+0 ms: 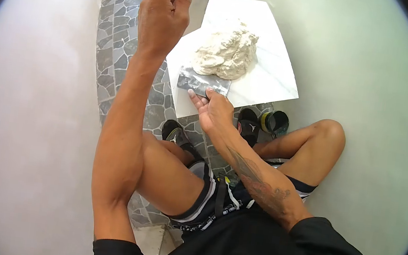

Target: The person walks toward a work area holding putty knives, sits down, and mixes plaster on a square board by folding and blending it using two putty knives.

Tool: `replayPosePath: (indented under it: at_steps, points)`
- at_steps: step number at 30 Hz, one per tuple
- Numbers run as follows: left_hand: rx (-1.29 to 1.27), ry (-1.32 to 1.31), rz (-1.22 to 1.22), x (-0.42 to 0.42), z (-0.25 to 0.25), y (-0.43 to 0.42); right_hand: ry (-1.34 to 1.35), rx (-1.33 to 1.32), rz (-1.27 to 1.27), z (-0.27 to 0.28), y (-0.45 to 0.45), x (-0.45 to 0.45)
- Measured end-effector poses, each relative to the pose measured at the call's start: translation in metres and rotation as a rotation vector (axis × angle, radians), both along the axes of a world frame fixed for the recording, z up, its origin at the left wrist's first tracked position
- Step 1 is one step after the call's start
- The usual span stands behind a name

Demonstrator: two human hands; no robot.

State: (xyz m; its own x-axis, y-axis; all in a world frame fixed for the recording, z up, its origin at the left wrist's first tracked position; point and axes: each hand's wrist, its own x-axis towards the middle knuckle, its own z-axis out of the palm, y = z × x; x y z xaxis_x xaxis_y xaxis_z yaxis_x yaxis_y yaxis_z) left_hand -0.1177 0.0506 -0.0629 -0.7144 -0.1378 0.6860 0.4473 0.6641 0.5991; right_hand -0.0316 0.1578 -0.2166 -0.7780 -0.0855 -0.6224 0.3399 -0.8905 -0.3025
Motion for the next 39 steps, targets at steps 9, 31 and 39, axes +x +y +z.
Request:
replayPosePath:
  at_steps: [9, 31, 39]
  points:
    - [-0.089, -0.105, -0.056, 0.002, -0.005, -0.002, 0.082, 0.105, -0.05, 0.01, 0.032, -0.037]
    - [-0.607, -0.375, -0.153, -0.04, -0.031, 0.057, 0.518, 0.744, 0.406, 0.109, 0.118, -0.091]
    - [-0.428, -0.234, 0.048, -0.053, -0.026, 0.035, 0.246, 0.781, 0.53, 0.035, 0.198, -0.064]
